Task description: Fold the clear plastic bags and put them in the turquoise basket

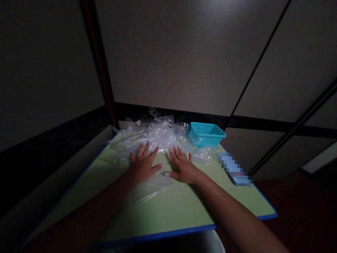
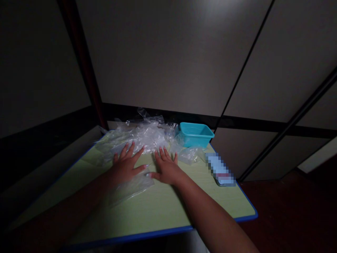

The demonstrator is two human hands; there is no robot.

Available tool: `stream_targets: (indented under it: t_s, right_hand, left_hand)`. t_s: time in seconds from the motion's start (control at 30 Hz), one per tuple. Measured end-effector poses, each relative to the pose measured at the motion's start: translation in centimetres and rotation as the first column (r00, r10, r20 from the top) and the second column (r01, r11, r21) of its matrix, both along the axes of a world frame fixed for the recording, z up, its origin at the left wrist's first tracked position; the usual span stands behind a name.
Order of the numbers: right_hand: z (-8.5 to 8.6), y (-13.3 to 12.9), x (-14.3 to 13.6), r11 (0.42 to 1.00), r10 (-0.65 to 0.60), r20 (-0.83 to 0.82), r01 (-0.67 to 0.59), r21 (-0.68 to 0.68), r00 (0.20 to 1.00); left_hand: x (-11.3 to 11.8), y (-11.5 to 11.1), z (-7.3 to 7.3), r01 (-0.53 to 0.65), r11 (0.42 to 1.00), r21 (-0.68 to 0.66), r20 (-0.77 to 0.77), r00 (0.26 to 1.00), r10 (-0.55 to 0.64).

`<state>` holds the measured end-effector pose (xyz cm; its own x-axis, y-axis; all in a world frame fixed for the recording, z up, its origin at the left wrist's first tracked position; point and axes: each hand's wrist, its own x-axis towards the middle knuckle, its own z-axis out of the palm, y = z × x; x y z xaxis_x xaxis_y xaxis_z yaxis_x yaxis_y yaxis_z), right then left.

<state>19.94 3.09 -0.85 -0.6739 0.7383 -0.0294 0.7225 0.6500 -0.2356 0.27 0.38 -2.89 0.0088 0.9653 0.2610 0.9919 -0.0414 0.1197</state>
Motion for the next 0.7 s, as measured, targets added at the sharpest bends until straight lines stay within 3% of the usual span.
stream_targets:
  t_s: [0.17,0.37,0.7]
  right_hand:
    - [0.1,-0.7,-0.3,0.998,0.02,-0.049,-0.017,0.056,0.999]
    - [-0.1,-1.5,-0.7,0.99,0.138,0.008,-0.138,-0.006,0.99]
    - [-1.1,-0.6,0.0,0.998,0.051,0.018,-0.05,-0.025,0.999]
  left_hand:
    - [-0.4,0.2,0.3,-0.068,0.996,0.053,-0.011,0.998,0.069]
    - [-0.5,0.4,0.1,-0.108,0.992,0.059,-0.031,0.993,0.11]
    - [-0.4,0.2,0.5,-0.109,0.994,0.002,-0.004,0.994,0.109]
